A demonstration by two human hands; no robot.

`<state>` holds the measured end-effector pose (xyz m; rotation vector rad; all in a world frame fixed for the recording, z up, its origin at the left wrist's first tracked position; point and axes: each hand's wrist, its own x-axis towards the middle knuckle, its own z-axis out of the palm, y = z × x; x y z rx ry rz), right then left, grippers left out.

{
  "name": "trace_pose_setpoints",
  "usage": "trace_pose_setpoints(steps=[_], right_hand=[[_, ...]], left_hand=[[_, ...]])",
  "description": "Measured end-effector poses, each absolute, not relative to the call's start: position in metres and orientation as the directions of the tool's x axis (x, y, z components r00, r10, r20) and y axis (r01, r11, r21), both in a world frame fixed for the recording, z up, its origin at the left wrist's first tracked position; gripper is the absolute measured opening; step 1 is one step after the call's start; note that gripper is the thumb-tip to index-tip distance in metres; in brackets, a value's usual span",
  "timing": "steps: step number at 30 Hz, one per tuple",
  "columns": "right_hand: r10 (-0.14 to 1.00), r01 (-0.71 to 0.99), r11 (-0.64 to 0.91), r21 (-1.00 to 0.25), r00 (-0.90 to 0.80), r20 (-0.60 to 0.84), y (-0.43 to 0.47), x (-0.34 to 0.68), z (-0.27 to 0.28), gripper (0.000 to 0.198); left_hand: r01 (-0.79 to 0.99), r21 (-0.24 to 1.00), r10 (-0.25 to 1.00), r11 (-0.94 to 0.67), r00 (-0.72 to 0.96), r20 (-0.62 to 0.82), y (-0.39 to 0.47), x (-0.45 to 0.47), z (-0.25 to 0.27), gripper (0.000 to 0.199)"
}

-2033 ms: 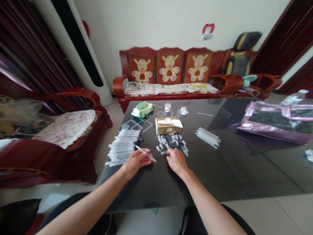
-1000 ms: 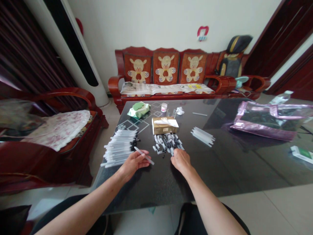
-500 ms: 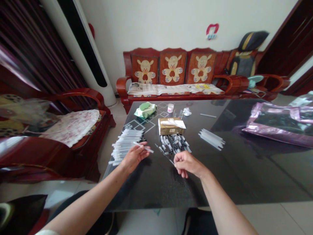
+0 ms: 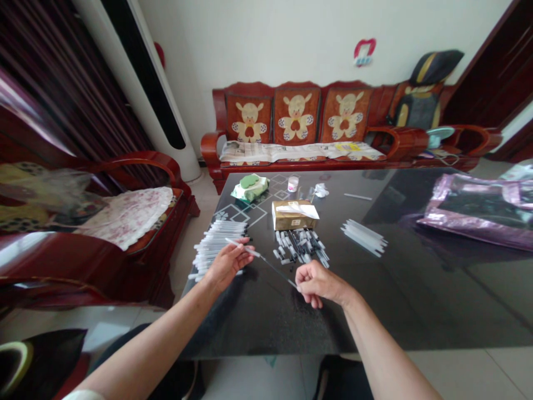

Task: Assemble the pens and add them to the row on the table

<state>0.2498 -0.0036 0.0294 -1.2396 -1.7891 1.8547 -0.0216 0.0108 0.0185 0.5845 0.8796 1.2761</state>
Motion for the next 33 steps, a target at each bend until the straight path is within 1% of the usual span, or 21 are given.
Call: trace_pose_setpoints(steps=[8,12,16,20,23,27,33], right_hand=[[0.706,0.369,-0.188,-0.91,-0.594,-0.387,-0.004,0.246,0.027,0.013],[0.705,0.363,-0.195,-0.911,-0.594,-0.387,-0.006,0.238,0.027,0.013],[0.729,0.324,-0.21,-0.922,-0.577,-0.369,-0.008,0.227,0.024,0.017],[0.751,0.232,-0.234,-0.944,-0.574,-0.327,-0.009,0.218,0.021,0.024],[0.757,0.171,-0.234,-0.957,-0.586,-0.29,-0.008,0.217,0.022,0.027],[0.749,0.16,-0.239,-0.958,-0.597,-0.287,-0.007,0.219,0.023,0.028],[0.745,0.175,-0.257,-0.95,-0.59,-0.31,-0.009,0.214,0.017,0.027]], left_hand=[[-0.5,0.839,0.977,0.212,0.111,-0.181,0.006,-0.018,0.012,0.031],[-0.431,0.866,0.965,0.255,0.173,-0.198,-0.003,-0.01,0.013,0.032],[-0.382,0.872,0.942,0.306,0.253,-0.22,-0.012,0.0,0.01,0.029],[-0.406,0.848,0.923,0.341,0.317,-0.219,-0.017,0.006,0.006,0.029],[-0.437,0.821,0.915,0.368,0.328,-0.236,-0.017,0.007,0.005,0.027],[-0.453,0.8,0.908,0.395,0.327,-0.263,-0.016,0.006,0.008,0.024],[-0.464,0.778,0.887,0.425,0.385,-0.255,-0.019,0.006,0.007,0.022]])
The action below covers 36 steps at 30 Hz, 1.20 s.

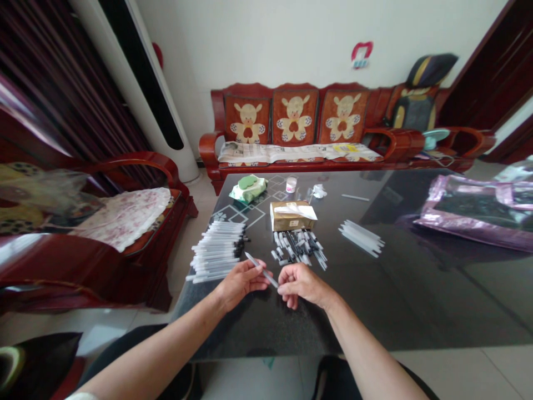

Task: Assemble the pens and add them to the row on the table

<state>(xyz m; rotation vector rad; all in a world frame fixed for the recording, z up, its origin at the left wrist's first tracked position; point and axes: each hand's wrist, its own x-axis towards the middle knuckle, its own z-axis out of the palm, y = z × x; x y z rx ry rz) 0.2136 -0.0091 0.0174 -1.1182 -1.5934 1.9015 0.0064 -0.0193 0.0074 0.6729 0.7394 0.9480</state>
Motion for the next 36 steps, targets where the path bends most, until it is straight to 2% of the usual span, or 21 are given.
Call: trace_pose_setpoints(steps=[4,6,8,10,12,14,20,25,31,36], right_hand=[[0.747,0.192,-0.234,-0.953,-0.592,-0.303,-0.008,0.217,0.02,0.028],[0.792,0.184,-0.197,-0.963,-0.549,-0.267,-0.002,0.226,0.024,0.028],[0.892,0.175,-0.138,-0.975,-0.406,-0.199,0.006,0.239,0.027,0.029],[0.977,0.228,-0.09,-0.97,-0.166,-0.13,0.015,0.253,0.026,0.029],[0.996,0.359,-0.083,-0.929,0.036,-0.076,0.023,0.264,0.022,0.025],[0.993,0.495,-0.083,-0.865,0.113,-0.031,0.027,0.27,0.015,0.021],[0.996,0.756,0.076,-0.65,-0.021,0.092,0.028,0.269,0.004,0.02],[0.991,0.891,0.049,-0.452,0.014,0.136,0.033,0.268,0.004,0.018],[0.996,0.968,0.041,-0.246,-0.021,0.082,0.035,0.254,-0.003,0.018],[0.997,0.982,0.021,-0.186,-0.007,0.076,0.036,0.246,-0.003,0.017]], left_hand=[[-0.477,0.759,0.88,0.443,0.393,-0.266,-0.019,0.006,0.008,0.021],[-0.48,0.752,0.88,0.451,0.379,-0.286,-0.018,0.006,0.009,0.02],[-0.482,0.75,0.884,0.452,0.353,-0.306,-0.017,0.005,0.01,0.02],[-0.484,0.748,0.885,0.454,0.338,-0.319,-0.015,0.005,0.01,0.019],[-0.485,0.746,0.885,0.456,0.332,-0.325,-0.014,0.005,0.009,0.019],[-0.483,0.747,0.886,0.456,0.329,-0.327,-0.014,0.005,0.009,0.018],[-0.467,0.765,0.891,0.443,0.322,-0.319,-0.015,0.005,0.009,0.016],[-0.465,0.77,0.894,0.436,0.318,-0.314,-0.015,0.005,0.009,0.018],[-0.461,0.775,0.896,0.432,0.314,-0.313,-0.015,0.005,0.01,0.018],[-0.472,0.77,0.899,0.43,0.306,-0.314,-0.014,0.004,0.011,0.016]])
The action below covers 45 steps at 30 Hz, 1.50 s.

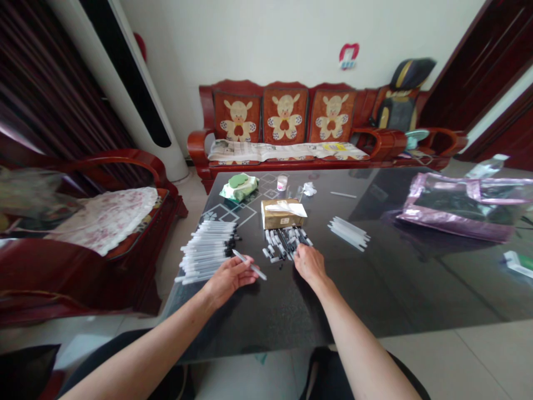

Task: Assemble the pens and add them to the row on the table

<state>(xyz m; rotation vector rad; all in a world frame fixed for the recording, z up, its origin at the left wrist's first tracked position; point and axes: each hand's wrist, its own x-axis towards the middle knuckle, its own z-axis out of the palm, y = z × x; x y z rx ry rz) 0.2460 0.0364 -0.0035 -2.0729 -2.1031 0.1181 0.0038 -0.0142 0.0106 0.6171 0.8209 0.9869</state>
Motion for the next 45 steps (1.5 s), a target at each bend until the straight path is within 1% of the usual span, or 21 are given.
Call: trace_pose_setpoints(steps=[3,6,8,10,13,15,17,18,20,21,23,25,27,30,35,37,39,40,42,44,45], right_hand=[[0.991,0.959,0.02,-0.281,0.018,0.13,0.037,0.245,-0.001,0.016],[0.991,0.847,0.072,-0.527,0.001,0.137,0.034,0.244,0.002,0.014],[0.998,0.691,0.063,-0.72,-0.033,0.055,0.029,0.24,0.004,0.013],[0.993,0.483,0.014,-0.875,-0.111,-0.045,0.021,0.233,0.008,0.019],[0.962,0.193,-0.059,-0.979,-0.252,-0.108,0.009,0.221,0.015,0.04],[0.942,0.086,-0.104,-0.991,-0.311,-0.126,0.004,0.217,0.017,0.047],[0.935,0.079,-0.122,-0.989,-0.325,-0.141,0.004,0.217,0.015,0.047],[0.943,0.129,-0.106,-0.986,-0.3,-0.141,0.006,0.219,0.013,0.046],[0.977,0.366,-0.013,-0.93,-0.195,-0.09,0.012,0.227,0.006,0.038],[0.99,0.534,0.044,-0.845,-0.136,-0.034,0.015,0.232,0.003,0.031],[0.993,0.805,0.115,-0.582,-0.083,0.081,0.019,0.241,-0.001,0.02],[0.988,0.92,0.138,-0.367,-0.1,0.12,0.022,0.246,-0.003,0.015],[0.988,0.955,0.138,-0.263,-0.113,0.106,0.022,0.246,-0.002,0.017],[0.982,0.963,0.167,-0.212,-0.145,0.118,0.018,0.239,0.001,0.018],[0.952,0.918,0.302,-0.256,-0.275,0.137,0.011,0.219,-0.003,0.015],[0.948,0.912,0.315,-0.263,-0.285,0.144,0.01,0.214,-0.007,0.012],[0.953,0.9,0.296,-0.321,-0.258,0.157,0.011,0.211,-0.01,0.012],[0.959,0.875,0.28,-0.394,-0.238,0.154,0.011,0.21,-0.011,0.013],[0.975,0.738,0.214,-0.64,-0.198,0.097,0.011,0.21,-0.009,0.016],[0.978,0.449,0.08,-0.89,-0.207,-0.017,0.009,0.209,-0.003,0.018],[0.97,0.284,-0.002,-0.959,-0.231,-0.071,0.007,0.209,0.001,0.02]], left_hand=[[-0.484,0.763,0.9,0.428,0.302,-0.314,-0.013,0.003,0.011,0.015],[-0.491,0.762,0.903,0.422,0.3,-0.306,-0.012,0.003,0.012,0.014],[-0.493,0.763,0.905,0.419,0.297,-0.305,-0.012,0.003,0.012,0.014],[-0.493,0.766,0.908,0.412,0.288,-0.304,-0.012,0.003,0.012,0.013],[-0.495,0.776,0.918,0.392,0.264,-0.295,-0.012,0.004,0.01,0.013],[-0.497,0.78,0.923,0.381,0.247,-0.294,-0.011,0.004,0.009,0.013],[-0.499,0.78,0.926,0.377,0.231,-0.3,-0.011,0.004,0.008,0.013],[-0.5,0.779,0.926,0.377,0.226,-0.303,-0.01,0.003,0.008,0.013],[-0.501,0.779,0.926,0.378,0.219,-0.308,-0.01,0.003,0.009,0.013],[-0.499,0.78,0.926,0.378,0.218,-0.309,-0.01,0.003,0.009,0.012],[-0.494,0.784,0.926,0.377,0.218,-0.309,-0.01,0.002,0.01,0.012],[-0.487,0.789,0.926,0.375,0.222,-0.304,-0.009,0.003,0.009,0.013],[-0.483,0.792,0.927,0.374,0.231,-0.297,-0.01,0.003,0.009,0.013],[-0.484,0.792,0.927,0.371,0.233,-0.292,-0.009,0.004,0.008,0.014],[-0.485,0.796,0.932,0.361,0.217,-0.29,-0.009,0.003,0.01,0.016],[-0.486,0.798,0.934,0.357,0.215,-0.287,-0.009,0.003,0.01,0.015],[-0.487,0.798,0.934,0.354,0.217,-0.283,-0.009,0.002,0.01,0.015],[-0.489,0.797,0.935,0.353,0.217,-0.281,-0.01,0.002,0.009,0.015],[-0.495,0.794,0.935,0.352,0.216,-0.28,-0.01,0.002,0.01,0.016],[-0.501,0.792,0.937,0.349,0.205,-0.283,-0.01,0.002,0.01,0.016],[-0.504,0.791,0.938,0.347,0.198,-0.285,-0.009,0.002,0.011,0.016]])
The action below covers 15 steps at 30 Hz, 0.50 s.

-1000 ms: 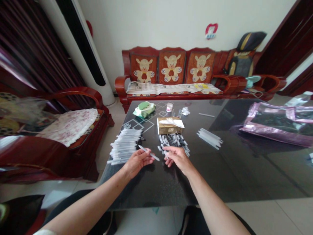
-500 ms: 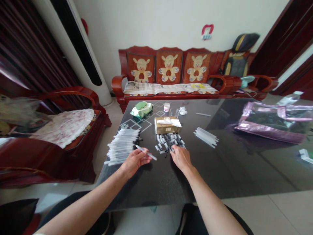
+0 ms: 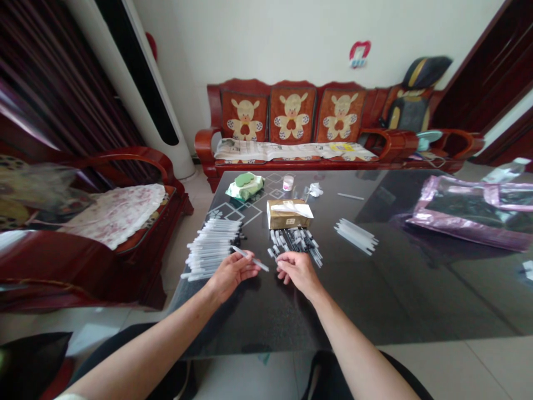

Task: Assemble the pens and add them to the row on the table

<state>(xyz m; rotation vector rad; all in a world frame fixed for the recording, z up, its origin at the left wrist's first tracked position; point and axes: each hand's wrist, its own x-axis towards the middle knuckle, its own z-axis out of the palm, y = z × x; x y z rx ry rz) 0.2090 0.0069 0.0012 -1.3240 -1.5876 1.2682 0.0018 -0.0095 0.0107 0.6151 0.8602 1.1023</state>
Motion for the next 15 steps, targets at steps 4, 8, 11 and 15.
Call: trace_pose_setpoints(steps=[4,8,11,15], right_hand=[[0.936,-0.12,-0.202,-0.972,-0.316,-0.155,-0.004,0.205,0.017,0.024],[0.926,-0.185,-0.251,-0.95,-0.332,-0.18,-0.009,0.2,0.022,0.025],[0.937,-0.191,-0.238,-0.952,-0.304,-0.173,-0.009,0.197,0.02,0.025],[0.946,-0.201,-0.227,-0.953,-0.279,-0.166,-0.009,0.194,0.017,0.026]], left_hand=[[-0.515,0.788,0.941,0.337,0.167,-0.294,-0.009,0.003,0.012,0.017],[-0.537,0.779,0.946,0.323,0.146,-0.291,-0.009,0.003,0.01,0.018],[-0.556,0.773,0.951,0.305,0.129,-0.282,-0.009,0.003,0.009,0.018],[-0.563,0.771,0.953,0.296,0.117,-0.281,-0.008,0.003,0.01,0.019]])
